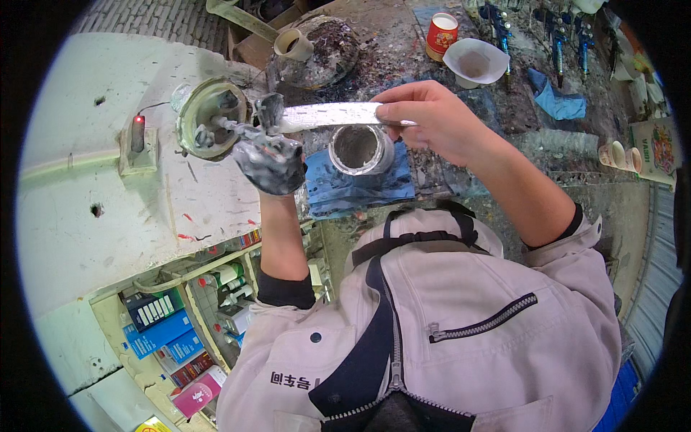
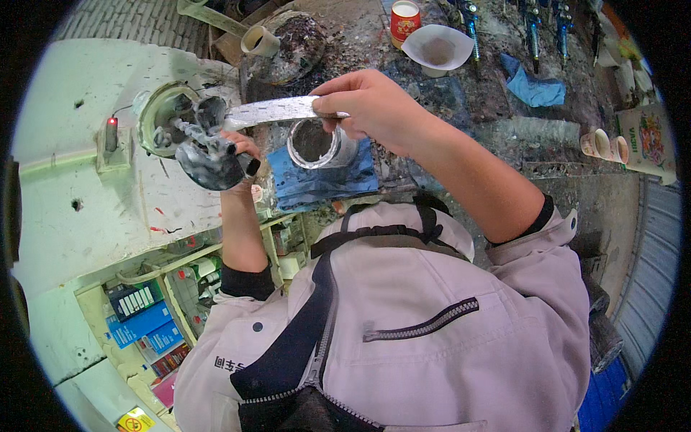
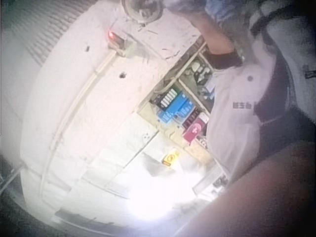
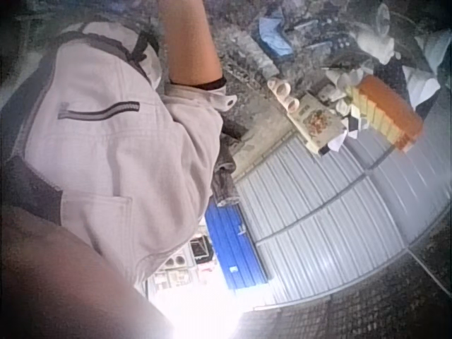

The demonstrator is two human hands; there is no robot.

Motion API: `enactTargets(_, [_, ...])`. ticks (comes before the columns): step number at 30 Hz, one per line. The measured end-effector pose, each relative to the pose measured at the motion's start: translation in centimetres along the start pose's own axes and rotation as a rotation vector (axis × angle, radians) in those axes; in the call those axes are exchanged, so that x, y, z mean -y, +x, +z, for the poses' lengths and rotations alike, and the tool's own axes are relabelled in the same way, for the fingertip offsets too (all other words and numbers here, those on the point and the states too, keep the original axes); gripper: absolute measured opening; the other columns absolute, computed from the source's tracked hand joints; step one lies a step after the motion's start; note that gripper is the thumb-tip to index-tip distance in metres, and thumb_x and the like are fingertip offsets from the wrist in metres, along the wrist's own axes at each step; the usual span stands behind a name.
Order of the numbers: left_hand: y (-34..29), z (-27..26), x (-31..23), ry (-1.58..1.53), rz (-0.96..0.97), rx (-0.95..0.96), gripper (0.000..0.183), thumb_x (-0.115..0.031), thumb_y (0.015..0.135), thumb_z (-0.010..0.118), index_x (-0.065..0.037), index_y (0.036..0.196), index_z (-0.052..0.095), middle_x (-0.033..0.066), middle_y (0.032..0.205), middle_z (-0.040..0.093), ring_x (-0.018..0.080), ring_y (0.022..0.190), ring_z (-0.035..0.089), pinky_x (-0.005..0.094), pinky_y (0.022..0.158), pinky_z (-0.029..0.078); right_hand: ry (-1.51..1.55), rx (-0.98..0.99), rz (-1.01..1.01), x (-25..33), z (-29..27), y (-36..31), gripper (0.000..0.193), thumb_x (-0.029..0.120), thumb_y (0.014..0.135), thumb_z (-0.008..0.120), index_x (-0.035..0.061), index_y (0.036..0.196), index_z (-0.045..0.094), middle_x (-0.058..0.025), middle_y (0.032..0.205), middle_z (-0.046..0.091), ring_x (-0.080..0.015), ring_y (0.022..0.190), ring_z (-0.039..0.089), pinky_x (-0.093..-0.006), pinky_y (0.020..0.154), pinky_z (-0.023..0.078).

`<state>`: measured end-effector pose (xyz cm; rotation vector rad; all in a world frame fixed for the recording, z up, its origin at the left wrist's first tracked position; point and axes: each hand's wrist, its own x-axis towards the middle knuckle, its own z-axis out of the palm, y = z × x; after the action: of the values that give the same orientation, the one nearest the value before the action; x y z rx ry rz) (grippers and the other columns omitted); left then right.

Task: The person opens a paint can, stirs the contents with a stick, and uses the stick to apply paint to a brake caliper held in the left hand. The person repeatedly dips the stick into the can and coats the caliper surfaces.

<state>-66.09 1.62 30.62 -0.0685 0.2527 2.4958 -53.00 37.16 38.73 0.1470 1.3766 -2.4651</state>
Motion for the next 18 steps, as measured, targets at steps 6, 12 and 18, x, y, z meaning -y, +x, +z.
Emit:
enactTargets(6, [-0.3,-0.8,-0.5,0.714,0.296,-0.262,0.028,-0.034,0.103,0.051,-0.008,0.107,0.061,0.0098,0.094,0.066,0.0198,0.075,0.064,0.0416,0.068,0.054,-0.030,-0.001,-0.023,0.7,-0.4,-0.5,0.032,0.011,0.098,0.068,-0.0067,0.124,0.070,-0.0112,0.084,0.068,-0.0057,0.057,0.043,-0.0222,0.048,0.031])
enactTargets(12, [-0.5,4.0,2.2,0.176,0.169,-0.105,0.020,-0.019,0.101,0.049,-0.012,0.082,0.051,-0.0032,0.056,0.050,0.0092,0.049,0.047,0.0221,0.058,0.045,-0.030,-0.031,-0.016,1.4,-1.8,-1.4,0.031,0.009,0.097,0.069,-0.0060,0.124,0.070,-0.0117,0.085,0.068,-0.0047,0.058,0.049,-0.0203,0.046,0.033])
enactTargets(18, [-0.4,6.0,3.5,0.151,0.006,0.116,0.023,-0.023,0.102,0.044,-0.013,0.084,0.053,-0.0061,0.058,0.049,0.0088,0.054,0.048,0.0318,0.073,0.047,-0.046,-0.043,-0.087,2.1,-2.4,-2.3,0.028,0.010,0.098,0.069,-0.0029,0.122,0.071,-0.0088,0.083,0.068,-0.0035,0.055,0.048,-0.0198,0.047,0.034])
